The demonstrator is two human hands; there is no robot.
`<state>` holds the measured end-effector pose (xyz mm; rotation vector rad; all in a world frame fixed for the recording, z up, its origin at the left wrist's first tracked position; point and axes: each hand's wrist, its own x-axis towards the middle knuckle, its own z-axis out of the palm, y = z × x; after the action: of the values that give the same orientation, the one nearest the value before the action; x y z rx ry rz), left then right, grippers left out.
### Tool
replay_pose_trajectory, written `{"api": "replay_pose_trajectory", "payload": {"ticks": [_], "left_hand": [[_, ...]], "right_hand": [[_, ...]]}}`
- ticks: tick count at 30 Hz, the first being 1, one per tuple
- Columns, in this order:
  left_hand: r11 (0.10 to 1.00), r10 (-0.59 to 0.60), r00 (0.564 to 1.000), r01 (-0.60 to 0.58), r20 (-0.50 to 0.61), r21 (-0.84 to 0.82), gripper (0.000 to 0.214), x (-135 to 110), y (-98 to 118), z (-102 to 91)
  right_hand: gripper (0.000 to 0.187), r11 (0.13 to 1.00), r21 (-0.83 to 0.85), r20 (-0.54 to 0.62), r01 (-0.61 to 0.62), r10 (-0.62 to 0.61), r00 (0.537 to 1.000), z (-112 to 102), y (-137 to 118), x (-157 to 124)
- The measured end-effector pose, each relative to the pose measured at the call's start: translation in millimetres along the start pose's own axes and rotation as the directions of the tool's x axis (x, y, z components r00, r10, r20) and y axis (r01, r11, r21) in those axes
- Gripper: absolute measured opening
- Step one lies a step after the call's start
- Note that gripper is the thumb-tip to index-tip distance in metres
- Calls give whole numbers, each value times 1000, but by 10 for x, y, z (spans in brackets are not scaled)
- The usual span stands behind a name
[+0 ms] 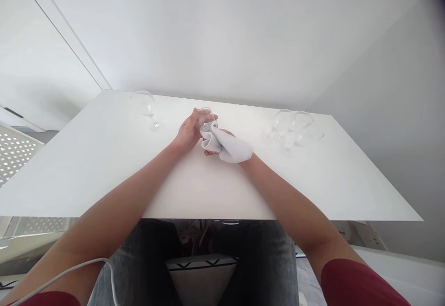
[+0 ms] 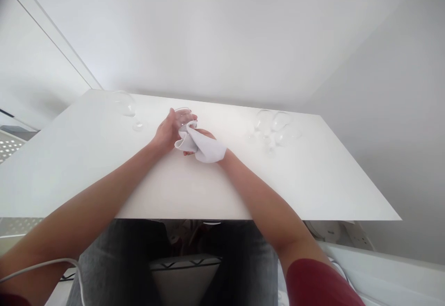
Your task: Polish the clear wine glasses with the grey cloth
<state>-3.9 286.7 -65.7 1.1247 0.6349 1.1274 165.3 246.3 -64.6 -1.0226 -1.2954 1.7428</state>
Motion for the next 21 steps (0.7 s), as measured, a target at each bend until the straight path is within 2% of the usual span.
{"api": "replay_pose_trajectory", "payload": {"ticks": [1, 3, 5, 6, 8, 11, 13, 15, 17, 19, 21], "left_hand": [[1000, 23, 1000, -23, -10, 8, 70, -2, -13, 3], [994, 100, 995, -99, -13, 39, 64, -12, -43, 7], [984, 158, 987, -161, 42, 77, 61, -33, -60, 12], [980, 169, 983, -176, 74, 97, 60, -47, -58, 14], [972, 166, 979, -182, 115, 149, 59, -79, -34, 20], [961, 170, 974, -198, 151, 193, 56, -111, 13, 29], [958, 191, 960, -228, 205, 174, 56, -110, 25, 30], [953, 206, 945, -253, 255, 168, 57, -95, 21, 24], [937, 228, 931, -290, 286, 194, 59, -78, 10, 17], [918, 258, 917, -331, 304, 218, 60, -68, 1, 15], [914, 261, 918, -335, 300, 229, 59, -69, -2, 20]], "right_hand": [[53, 995, -95, -63, 23, -29, 998, 4, 9, 11], [47, 943, -311, -223, 122, -198, 955, 21, 48, 45], [53, 882, -416, -260, 222, -349, 900, 44, 94, 67], [57, 881, -393, -240, 264, -375, 895, 57, 111, 67], [63, 929, -223, -168, 297, -336, 927, 84, 119, 43], [69, 978, 65, -121, 200, -192, 974, 122, 61, -30], [70, 977, 156, -131, 144, -124, 984, 136, -7, -78], [70, 980, 149, -155, 134, -110, 982, 136, -71, -111], [71, 985, 60, -193, 162, -148, 970, 131, -109, -121], [72, 969, -94, -226, 227, -243, 943, 131, -112, -115], [74, 916, -264, -257, 301, -367, 894, 143, -90, -104]]}}
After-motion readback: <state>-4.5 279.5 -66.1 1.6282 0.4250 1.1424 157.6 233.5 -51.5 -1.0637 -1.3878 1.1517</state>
